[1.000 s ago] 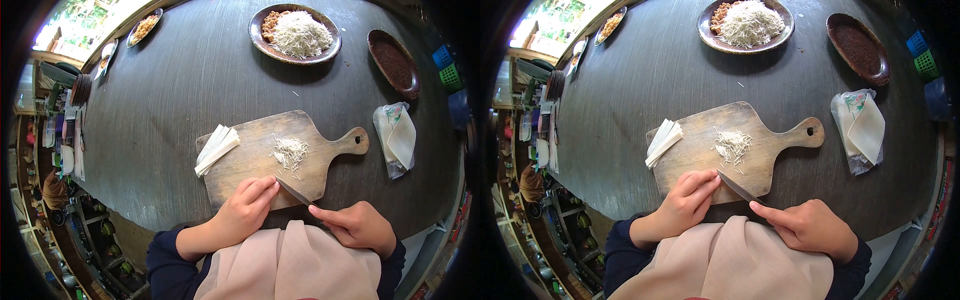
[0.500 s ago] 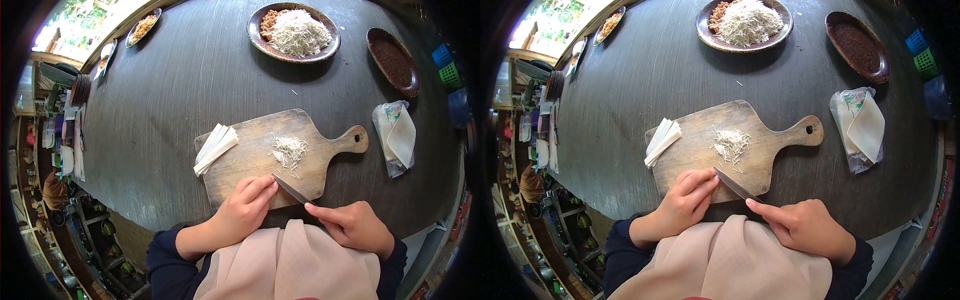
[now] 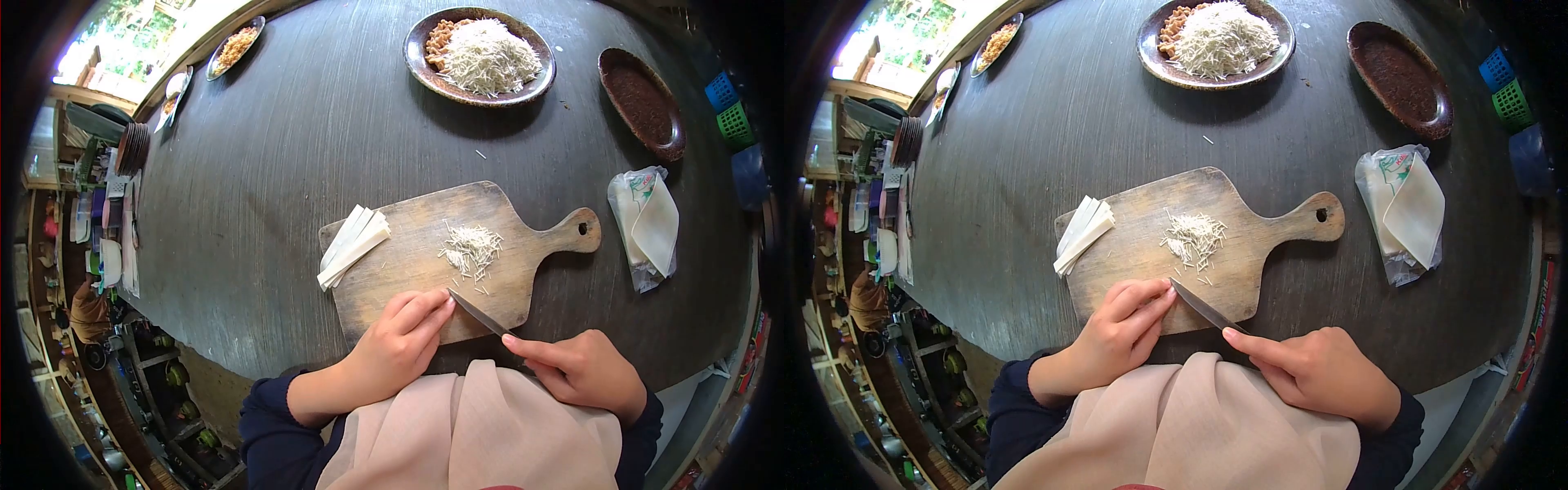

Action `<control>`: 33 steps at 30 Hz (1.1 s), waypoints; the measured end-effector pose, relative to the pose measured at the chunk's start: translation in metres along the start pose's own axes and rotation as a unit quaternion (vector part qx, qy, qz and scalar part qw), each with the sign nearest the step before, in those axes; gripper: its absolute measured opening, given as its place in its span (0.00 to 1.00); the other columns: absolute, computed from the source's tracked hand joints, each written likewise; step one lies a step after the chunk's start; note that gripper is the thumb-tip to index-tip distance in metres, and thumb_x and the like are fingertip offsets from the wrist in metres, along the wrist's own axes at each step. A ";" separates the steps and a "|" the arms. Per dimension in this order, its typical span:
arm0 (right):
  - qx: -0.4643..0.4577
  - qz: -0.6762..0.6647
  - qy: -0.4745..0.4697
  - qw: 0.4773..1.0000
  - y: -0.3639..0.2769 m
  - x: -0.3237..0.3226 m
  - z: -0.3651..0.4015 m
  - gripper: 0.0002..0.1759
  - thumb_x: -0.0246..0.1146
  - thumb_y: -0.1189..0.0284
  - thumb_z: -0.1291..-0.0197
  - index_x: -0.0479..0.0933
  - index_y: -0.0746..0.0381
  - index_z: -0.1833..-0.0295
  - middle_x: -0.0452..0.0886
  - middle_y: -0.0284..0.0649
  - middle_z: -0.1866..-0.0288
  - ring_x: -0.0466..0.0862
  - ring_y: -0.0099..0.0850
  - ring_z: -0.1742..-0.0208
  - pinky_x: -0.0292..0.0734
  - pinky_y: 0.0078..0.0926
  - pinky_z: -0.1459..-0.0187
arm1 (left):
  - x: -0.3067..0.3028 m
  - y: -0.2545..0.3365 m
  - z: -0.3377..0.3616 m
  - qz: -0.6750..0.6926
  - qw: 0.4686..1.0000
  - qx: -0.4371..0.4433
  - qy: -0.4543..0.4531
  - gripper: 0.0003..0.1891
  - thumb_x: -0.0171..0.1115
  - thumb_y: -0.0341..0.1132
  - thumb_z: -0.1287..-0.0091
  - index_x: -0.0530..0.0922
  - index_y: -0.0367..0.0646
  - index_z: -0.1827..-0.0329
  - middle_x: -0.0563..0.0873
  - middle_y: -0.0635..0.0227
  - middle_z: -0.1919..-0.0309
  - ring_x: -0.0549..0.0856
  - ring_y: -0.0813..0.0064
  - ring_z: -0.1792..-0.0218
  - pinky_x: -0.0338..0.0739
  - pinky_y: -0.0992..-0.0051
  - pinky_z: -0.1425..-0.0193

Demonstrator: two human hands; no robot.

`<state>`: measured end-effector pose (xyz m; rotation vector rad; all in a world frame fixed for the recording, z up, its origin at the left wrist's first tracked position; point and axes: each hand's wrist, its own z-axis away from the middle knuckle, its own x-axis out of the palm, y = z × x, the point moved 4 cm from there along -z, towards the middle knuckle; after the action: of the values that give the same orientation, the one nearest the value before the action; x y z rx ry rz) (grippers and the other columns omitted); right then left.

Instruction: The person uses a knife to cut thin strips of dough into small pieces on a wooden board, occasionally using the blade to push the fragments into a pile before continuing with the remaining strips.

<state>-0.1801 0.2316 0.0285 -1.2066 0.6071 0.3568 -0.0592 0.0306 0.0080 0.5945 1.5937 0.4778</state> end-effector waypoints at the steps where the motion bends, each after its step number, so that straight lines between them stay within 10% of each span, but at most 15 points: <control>1: 0.003 -0.016 0.001 1.000 -0.001 -0.001 -0.002 0.28 0.66 0.75 0.40 0.78 0.50 0.33 0.84 0.39 0.74 0.82 0.34 0.80 0.75 0.27 0.75 | 0.000 0.000 0.000 0.000 1.000 0.000 0.000 0.22 0.65 0.20 0.40 0.80 0.31 0.40 0.80 0.56 0.43 0.81 0.57 0.45 0.76 0.65 0.39; 33: -0.009 0.020 -0.002 1.000 -0.002 -0.001 0.005 0.27 0.64 0.71 0.36 0.76 0.49 0.31 0.82 0.35 0.79 0.81 0.30 0.83 0.71 0.26 0.79 | 0.000 0.001 -0.001 0.001 1.000 -0.004 0.010 0.21 0.66 0.20 0.40 0.81 0.31 0.42 0.81 0.55 0.45 0.82 0.56 0.48 0.78 0.64 0.42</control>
<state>-0.1783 0.2355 0.0321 -1.2121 0.6259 0.3983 -0.0604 0.0313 0.0090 0.5862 1.6100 0.4936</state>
